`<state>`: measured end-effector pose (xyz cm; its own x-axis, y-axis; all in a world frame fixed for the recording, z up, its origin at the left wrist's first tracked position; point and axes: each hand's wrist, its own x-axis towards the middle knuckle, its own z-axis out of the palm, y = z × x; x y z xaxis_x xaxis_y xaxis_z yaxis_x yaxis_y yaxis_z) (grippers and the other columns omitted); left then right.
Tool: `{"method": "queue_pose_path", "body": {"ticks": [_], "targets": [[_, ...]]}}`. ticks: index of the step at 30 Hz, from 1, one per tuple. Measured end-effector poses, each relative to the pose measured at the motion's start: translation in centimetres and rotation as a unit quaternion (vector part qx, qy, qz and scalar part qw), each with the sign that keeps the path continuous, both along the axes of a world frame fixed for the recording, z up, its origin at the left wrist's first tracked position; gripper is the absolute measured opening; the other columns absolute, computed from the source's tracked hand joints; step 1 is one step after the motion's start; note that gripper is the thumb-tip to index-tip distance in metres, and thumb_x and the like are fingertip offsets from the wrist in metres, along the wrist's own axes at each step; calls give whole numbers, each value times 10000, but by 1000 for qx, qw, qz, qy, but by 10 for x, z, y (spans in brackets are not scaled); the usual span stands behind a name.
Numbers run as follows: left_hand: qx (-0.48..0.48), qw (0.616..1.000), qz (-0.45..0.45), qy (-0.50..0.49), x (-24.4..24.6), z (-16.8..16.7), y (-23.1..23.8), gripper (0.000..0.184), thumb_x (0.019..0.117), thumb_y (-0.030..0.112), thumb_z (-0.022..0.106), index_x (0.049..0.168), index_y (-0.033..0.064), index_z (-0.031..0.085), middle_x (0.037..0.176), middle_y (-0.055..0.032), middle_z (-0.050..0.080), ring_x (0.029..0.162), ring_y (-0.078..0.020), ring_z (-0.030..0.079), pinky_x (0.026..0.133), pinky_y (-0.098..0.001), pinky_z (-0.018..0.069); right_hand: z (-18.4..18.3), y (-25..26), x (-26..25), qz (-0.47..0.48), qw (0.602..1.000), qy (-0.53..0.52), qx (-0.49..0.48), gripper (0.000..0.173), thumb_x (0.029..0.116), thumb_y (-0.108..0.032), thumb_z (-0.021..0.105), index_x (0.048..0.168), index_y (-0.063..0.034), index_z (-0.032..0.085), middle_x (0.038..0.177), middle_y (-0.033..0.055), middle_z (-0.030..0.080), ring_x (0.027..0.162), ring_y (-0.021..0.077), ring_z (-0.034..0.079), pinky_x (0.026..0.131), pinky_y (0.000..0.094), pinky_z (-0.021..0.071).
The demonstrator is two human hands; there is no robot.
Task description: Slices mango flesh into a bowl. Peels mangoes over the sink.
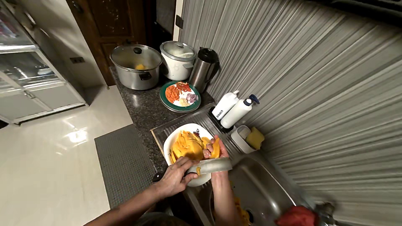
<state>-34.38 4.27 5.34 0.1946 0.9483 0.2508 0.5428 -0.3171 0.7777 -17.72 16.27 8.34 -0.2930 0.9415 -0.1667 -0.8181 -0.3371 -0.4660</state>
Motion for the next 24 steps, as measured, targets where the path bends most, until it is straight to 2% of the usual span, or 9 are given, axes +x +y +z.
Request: {"method": "queue_pose_path", "body": {"ticks": [6, 10, 14, 17, 22, 24], "targets": [[19, 1000, 0, 8, 3, 6, 12, 425, 1021, 428, 588, 1365, 183, 641, 1272, -56, 674, 1198, -210, 620, 1012, -403, 525, -4, -4, -5, -11, 999, -19, 33, 213, 1091, -254, 384, 1164, -135, 545, 803, 11, 631, 498, 85, 563, 440, 223, 505], [35, 999, -19, 12, 11, 15, 21, 414, 1018, 418, 599, 1364, 195, 642, 1264, -50, 674, 1188, -214, 617, 1005, -396, 522, -9, -10, -12, 40, 998, 31, 32, 246, 1068, -260, 384, 1120, -103, 566, 799, 22, 654, 553, 97, 607, 504, 223, 529], [75, 996, -16, 40, 7, 10, 21, 420, 1023, 439, 578, 1373, 214, 640, 1228, -57, 681, 1139, -237, 632, 928, -406, 555, -12, -5, 1, 71, 992, 100, 12, 260, 1031, -270, 424, 1135, -91, 582, 815, 45, 661, 554, 129, 613, 496, 250, 530], [58, 998, -33, 7, -2, 5, 17, 423, 1025, 427, 588, 1379, 202, 641, 1249, -52, 681, 1179, -201, 621, 1011, -378, 522, -11, 2, 16, 64, 989, 135, 0, 312, 1003, -287, 452, 1163, -71, 611, 825, 76, 689, 561, 169, 641, 503, 288, 555], [-23, 999, -43, -1, -6, 10, 18, 447, 1037, 454, 548, 1396, 201, 631, 1297, -54, 670, 1234, -199, 606, 1068, -405, 485, -5, -1, 12, 17, 998, 54, 11, 377, 1074, -320, 318, 1250, -100, 569, 829, 51, 665, 548, 130, 611, 485, 256, 531], [-41, 998, -36, 5, -5, 11, 18, 442, 1037, 456, 547, 1391, 207, 634, 1298, -51, 669, 1238, -200, 602, 1066, -406, 485, -7, -3, 10, 4, 1000, 19, 17, 371, 1096, -337, 312, 1259, -122, 567, 850, 33, 668, 555, 109, 610, 486, 235, 528]]}}
